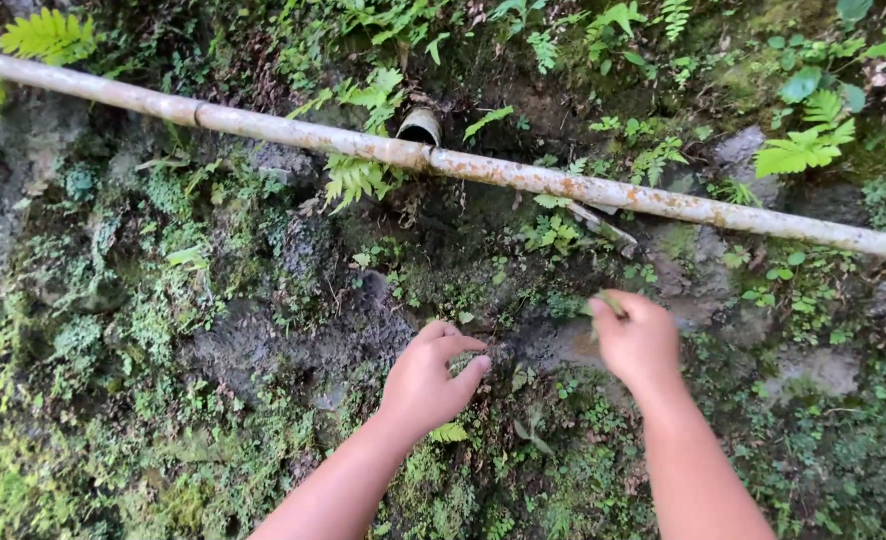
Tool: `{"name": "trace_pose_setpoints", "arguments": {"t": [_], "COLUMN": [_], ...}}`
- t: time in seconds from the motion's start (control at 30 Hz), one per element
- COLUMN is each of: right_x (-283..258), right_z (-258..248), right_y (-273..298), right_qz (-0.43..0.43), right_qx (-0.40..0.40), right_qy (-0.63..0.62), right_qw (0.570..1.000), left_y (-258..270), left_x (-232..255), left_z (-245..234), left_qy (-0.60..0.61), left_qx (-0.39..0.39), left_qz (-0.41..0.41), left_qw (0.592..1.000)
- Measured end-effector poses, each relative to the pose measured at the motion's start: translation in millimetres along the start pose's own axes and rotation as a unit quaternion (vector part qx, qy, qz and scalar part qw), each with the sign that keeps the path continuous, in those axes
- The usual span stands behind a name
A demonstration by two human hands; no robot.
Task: Plucking small plants and moss from a stone wall
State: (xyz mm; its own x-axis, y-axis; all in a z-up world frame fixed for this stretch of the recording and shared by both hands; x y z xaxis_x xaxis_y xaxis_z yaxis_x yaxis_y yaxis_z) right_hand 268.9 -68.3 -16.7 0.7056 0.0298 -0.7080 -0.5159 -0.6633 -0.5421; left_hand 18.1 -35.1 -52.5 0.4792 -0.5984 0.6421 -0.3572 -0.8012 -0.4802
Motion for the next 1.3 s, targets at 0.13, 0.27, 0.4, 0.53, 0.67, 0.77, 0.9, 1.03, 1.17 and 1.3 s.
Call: {"name": "trace_pose_setpoints", "arguments": {"t": [0.13,0.27,0.4,0.53,0.67,0.77,0.9,1.03,1.17,1.3], "right_x": [14.8,5.1,31.9,58.9,93.1,134.1,178.5,154.5,138.6,103.5], "right_z": [-35.1,-61.7,-38.4,16.3,57.4,73.8,83.5,60.0,15.6,-31.5], "right_y": [17.5,44.7,73.4,88.6,101.7,106.4,120.2,129.8,140.1,141.4], "right_qz": [-0.016,0.123,0.165,0.123,0.017,-0.027,-0.117,-0.059,0.153,0.281], "right_qx": [-0.015,-0.196,-0.412,-0.284,-0.304,-0.268,-0.154,-0.184,-0.254,-0.401], "right_qy": [-0.023,0.063,0.284,0.184,0.197,0.200,0.101,0.082,0.095,0.189], "right_qw": [0.999,0.971,0.850,0.933,0.932,0.942,0.976,0.978,0.950,0.851], "left_y": [15.2,34.2,58.3,74.9,79.5,75.1,67.1,72.2,95.0,114.2], "left_x": [-13.9,-29.6,-43.5,-74.5,-88.4,-96.6,-118.1,-145.4,-91.6,-51.1], "left_z": [-1.0,10.1,27.0,62.7,85.3,92.2,110.9,137.4,106.2,81.4], "left_qy": [0.005,-0.033,-0.055,-0.030,-0.073,-0.138,-0.208,-0.200,-0.066,0.108], "left_qx": [0.005,-0.073,-0.140,-0.127,-0.121,-0.133,-0.153,-0.051,-0.083,-0.338], "left_qz": [-0.015,-0.089,-0.137,-0.153,-0.150,-0.150,-0.123,-0.070,-0.013,0.111], "left_qw": [1.000,0.993,0.979,0.980,0.979,0.970,0.958,0.976,0.994,0.928]}}
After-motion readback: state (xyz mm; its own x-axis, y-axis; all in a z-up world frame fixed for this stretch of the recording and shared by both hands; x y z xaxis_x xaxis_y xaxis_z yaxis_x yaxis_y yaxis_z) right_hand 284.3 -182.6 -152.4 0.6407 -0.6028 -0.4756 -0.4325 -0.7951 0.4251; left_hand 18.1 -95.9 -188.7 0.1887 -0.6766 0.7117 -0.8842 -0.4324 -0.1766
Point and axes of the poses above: each hand's wrist, its own y-axis away from the middle knuckle, its own z-axis out of the palm, x = y × z, the point moved 1 cm from there along -y, towards the middle knuckle, and after that the axes turned 9 degrees about -y, right-handed, at the moved point
